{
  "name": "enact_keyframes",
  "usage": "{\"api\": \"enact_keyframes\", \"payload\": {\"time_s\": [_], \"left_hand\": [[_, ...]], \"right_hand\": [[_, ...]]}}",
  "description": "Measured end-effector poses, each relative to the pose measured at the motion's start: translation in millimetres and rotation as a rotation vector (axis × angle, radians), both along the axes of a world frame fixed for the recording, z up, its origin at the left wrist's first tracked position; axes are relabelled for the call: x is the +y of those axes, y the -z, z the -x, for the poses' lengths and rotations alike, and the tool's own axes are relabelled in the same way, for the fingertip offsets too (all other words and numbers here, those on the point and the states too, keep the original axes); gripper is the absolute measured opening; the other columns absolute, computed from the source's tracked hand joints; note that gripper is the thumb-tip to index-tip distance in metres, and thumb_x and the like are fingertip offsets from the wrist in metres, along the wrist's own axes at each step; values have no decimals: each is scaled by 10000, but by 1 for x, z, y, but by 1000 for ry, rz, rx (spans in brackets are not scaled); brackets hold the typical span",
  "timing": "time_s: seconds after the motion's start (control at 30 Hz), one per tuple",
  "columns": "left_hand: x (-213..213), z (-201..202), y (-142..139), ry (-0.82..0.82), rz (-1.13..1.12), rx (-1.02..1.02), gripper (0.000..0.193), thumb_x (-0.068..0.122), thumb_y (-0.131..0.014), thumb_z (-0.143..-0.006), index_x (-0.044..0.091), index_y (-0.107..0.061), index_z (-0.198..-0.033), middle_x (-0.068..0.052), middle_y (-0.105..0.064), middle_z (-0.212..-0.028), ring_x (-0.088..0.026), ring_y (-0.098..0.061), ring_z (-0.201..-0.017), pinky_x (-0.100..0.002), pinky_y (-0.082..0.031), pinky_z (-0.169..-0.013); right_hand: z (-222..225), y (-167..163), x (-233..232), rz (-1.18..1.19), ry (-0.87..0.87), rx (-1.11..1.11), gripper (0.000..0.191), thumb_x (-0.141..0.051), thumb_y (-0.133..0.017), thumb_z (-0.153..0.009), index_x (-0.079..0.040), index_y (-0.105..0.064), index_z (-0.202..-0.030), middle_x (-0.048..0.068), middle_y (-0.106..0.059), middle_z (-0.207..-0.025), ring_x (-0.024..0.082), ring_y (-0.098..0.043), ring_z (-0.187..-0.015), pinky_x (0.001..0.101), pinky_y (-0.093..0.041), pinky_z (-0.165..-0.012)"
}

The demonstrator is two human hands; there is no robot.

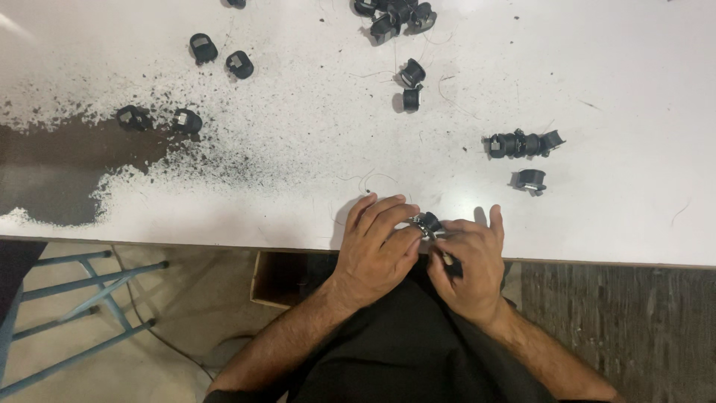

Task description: The person sits at a white workbench covered with small black plastic parts and assembles them one at a time, fitting pieces together by hand and setting finished assemblies aside. Later the person works on larger assemblies with metal hubs, pressing parts into place and arranging completed units on the bench.

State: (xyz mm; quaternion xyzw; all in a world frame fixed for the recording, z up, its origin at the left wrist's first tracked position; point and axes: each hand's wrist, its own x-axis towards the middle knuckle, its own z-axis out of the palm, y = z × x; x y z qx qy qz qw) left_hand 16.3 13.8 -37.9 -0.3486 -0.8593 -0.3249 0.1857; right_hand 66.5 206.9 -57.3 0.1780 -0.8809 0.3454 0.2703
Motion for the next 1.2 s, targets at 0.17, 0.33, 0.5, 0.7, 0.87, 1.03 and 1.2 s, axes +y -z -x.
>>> {"api": "enact_keyframes", "payload": {"time_s": [0.17, 0.33, 0.5, 0.7, 0.87, 1.03, 1.2], "left_hand": [[0, -1, 1, 14, 37, 72, 82, 131, -771, -950, 114, -695, -976, -47, -624, -1316, -231, -526, -1357, -510, -325, -1239], [2, -3, 1, -2, 26, 103, 77, 155, -768, -973, 110, -715, -1006, -54, -626, -1322, -229, -514, -1366, -525, -316, -1241], [8, -2, 2, -41, -5, 67, 98, 164, -782, -963, 109, -714, -1008, -59, -622, -1324, -239, -505, -1368, -536, -306, -1236], [5, -1, 1, -80, -10, -129, 70, 142, -762, -929, 113, -713, -970, -30, -649, -1258, -235, -525, -1357, -531, -293, -1228], [5, 2, -1, -55, -15, -202, 69, 129, -746, -897, 100, -701, -941, -24, -688, -1226, -243, -548, -1340, -542, -269, -1228], [3, 3, -2, -44, -30, -244, 111, 120, -735, -903, 91, -712, -1008, -18, -700, -1215, -233, -564, -1328, -532, -263, -1240], [0, 5, 0, -2, -37, -278, 150, 102, -726, -907, 85, -716, -1056, -21, -701, -1198, -235, -562, -1326, -537, -246, -1239]], "right_hand": [[2, -3, 1, 20, -32, -28, 305, 23, -788, -770, -64, -622, -1010, 75, -673, -951, 279, -664, -1115, 627, -193, -1275], [1, -2, 0, 38, -29, -34, 299, 28, -792, -772, -56, -627, -1006, 80, -675, -951, 275, -666, -1111, 618, -214, -1278], [3, -1, 0, 54, -28, -33, 302, 25, -793, -756, -65, -630, -994, 76, -671, -923, 271, -664, -1091, 613, -214, -1277], [1, 5, 1, 43, -6, -31, 302, 41, -788, -776, -69, -624, -1004, 78, -671, -927, 268, -666, -1099, 589, -214, -1284], [0, 12, 4, 28, -121, 45, 345, 73, -778, -811, -63, -588, -1065, 75, -666, -940, 288, -691, -1175, 597, -191, -1281], [1, 14, 1, -3, -93, 26, 349, 91, -779, -789, -59, -613, -1057, 71, -675, -938, 283, -707, -1133, 590, -228, -1271], [3, 4, -4, -15, -42, 36, 328, 95, -789, -803, -49, -628, -1050, 102, -701, -1018, 262, -701, -1104, 574, -263, -1274]]}}
